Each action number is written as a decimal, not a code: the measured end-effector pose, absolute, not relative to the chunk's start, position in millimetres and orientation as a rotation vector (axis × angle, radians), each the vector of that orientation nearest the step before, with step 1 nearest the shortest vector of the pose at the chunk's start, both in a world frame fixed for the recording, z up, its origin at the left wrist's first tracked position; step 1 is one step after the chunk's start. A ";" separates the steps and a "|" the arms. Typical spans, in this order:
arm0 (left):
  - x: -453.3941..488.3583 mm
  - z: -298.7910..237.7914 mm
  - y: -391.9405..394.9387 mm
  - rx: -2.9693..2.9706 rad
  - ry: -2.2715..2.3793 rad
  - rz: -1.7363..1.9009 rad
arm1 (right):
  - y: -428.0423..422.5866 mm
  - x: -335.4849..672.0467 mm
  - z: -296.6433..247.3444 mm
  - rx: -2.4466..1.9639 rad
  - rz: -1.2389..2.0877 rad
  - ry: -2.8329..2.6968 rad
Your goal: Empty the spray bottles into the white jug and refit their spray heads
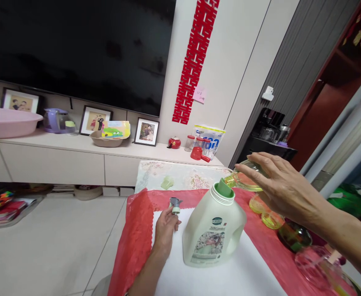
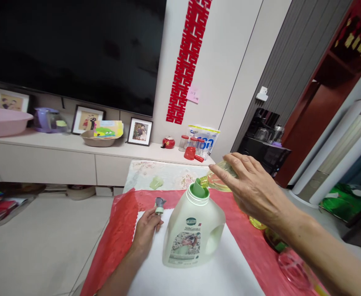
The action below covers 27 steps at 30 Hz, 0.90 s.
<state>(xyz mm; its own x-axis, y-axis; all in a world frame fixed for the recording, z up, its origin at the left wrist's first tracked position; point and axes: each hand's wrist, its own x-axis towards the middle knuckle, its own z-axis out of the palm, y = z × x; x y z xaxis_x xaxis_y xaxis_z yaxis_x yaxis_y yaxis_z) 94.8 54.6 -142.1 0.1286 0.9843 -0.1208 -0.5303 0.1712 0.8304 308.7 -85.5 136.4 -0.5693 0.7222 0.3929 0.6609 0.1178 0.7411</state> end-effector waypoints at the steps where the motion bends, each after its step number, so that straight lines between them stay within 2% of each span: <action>1: 94.3 -140.4 53.8 0.696 0.775 1.257 | -85.7 307.2 137.4 1.425 1.470 2.300; 27: 87.4 -136.9 57.8 0.216 0.462 1.160 | -85.9 288.8 150.8 1.320 1.533 2.264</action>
<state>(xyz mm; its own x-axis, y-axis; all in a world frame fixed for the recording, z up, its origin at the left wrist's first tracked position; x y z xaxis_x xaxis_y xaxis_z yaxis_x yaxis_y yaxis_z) 87.4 57.8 -136.9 0.3199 0.9170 -0.2383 -0.8299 0.3925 0.3965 288.8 -85.9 150.8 -0.6173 0.6999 0.3592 0.5933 0.1144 0.7968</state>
